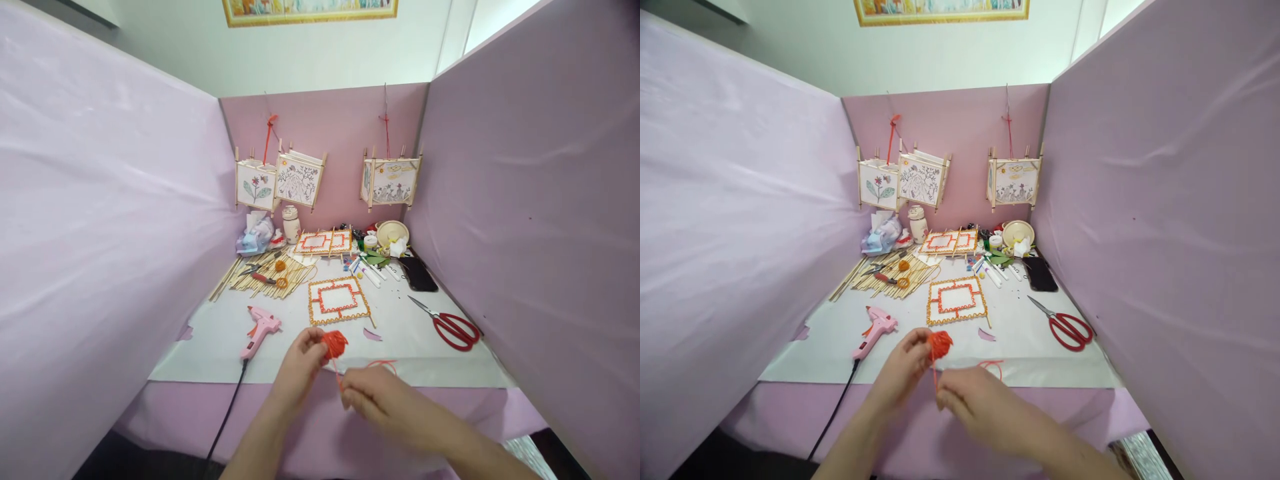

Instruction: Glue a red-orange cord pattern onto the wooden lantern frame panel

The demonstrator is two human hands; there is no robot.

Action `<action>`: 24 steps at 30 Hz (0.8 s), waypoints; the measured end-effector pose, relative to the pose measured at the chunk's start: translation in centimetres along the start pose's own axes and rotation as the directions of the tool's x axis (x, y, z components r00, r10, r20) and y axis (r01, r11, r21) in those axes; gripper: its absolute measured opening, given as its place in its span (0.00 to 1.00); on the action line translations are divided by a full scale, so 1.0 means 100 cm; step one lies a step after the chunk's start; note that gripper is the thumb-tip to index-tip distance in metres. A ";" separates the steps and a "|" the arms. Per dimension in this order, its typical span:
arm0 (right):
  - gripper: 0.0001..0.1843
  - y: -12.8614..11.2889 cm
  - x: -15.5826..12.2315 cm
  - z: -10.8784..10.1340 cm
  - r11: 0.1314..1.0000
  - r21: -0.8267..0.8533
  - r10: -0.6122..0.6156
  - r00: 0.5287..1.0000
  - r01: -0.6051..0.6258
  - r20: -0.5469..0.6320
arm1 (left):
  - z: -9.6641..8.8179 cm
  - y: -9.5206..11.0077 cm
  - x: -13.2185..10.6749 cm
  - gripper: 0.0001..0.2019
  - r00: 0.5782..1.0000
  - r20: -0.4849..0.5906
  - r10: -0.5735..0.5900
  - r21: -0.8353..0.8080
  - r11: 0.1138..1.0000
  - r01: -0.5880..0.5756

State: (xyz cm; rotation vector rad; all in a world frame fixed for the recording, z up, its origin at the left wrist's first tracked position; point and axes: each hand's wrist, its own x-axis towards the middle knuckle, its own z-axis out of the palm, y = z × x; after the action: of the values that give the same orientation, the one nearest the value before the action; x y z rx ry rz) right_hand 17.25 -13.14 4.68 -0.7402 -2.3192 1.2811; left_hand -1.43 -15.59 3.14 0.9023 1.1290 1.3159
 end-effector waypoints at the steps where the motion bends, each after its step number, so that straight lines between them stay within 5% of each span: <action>1: 0.09 0.002 0.000 0.002 1.000 -0.014 0.020 0.999 -0.019 0.040 | -0.002 0.004 -0.002 0.12 0.999 0.044 -0.027 -0.123 0.992 0.032; 3: 0.10 0.009 0.004 0.000 0.995 -0.012 0.095 0.995 -0.095 -0.010 | -0.007 0.010 -0.009 0.14 0.967 0.241 -0.085 -0.202 0.970 0.135; 6: 0.14 0.013 0.011 -0.010 0.990 0.022 0.140 0.967 -0.139 -0.211 | -0.006 0.010 -0.020 0.13 0.899 0.402 -0.176 0.097 0.984 0.150; 9: 0.15 0.004 0.010 -0.008 0.997 -0.005 0.078 0.966 -0.082 -0.248 | 0.000 0.000 -0.015 0.10 0.994 0.112 -0.005 0.265 0.964 -0.025; 12: 0.13 -0.001 0.008 0.004 0.997 -0.070 0.027 0.995 -0.034 -0.097 | -0.003 -0.001 -0.006 0.12 0.989 -0.117 0.087 -0.008 0.996 -0.089; 15: 0.12 0.009 0.014 0.003 0.994 -0.021 0.109 0.994 -0.109 -0.014 | -0.013 0.007 -0.009 0.12 0.994 0.105 -0.005 -0.236 0.971 0.030; 18: 0.13 0.017 0.023 -0.007 0.984 0.015 0.177 0.979 -0.176 -0.106 | -0.016 0.007 -0.016 0.11 0.918 0.374 -0.128 0.031 0.992 0.126; 21: 0.14 0.010 0.023 -0.004 0.992 -0.049 0.107 0.977 -0.118 -0.182 | -0.008 -0.003 -0.011 0.10 0.979 0.194 -0.060 0.286 0.958 0.003; 24: 0.13 0.004 0.019 0.008 0.986 -0.158 0.022 0.989 -0.044 -0.144 | -0.003 -0.009 -0.001 0.10 0.989 -0.094 0.112 0.149 0.984 -0.097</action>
State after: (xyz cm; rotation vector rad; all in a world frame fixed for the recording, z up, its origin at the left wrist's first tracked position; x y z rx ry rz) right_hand 15.38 -12.33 4.05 -0.8951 -2.3220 1.0274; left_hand -1.47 -15.83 2.25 1.0211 1.2836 1.3931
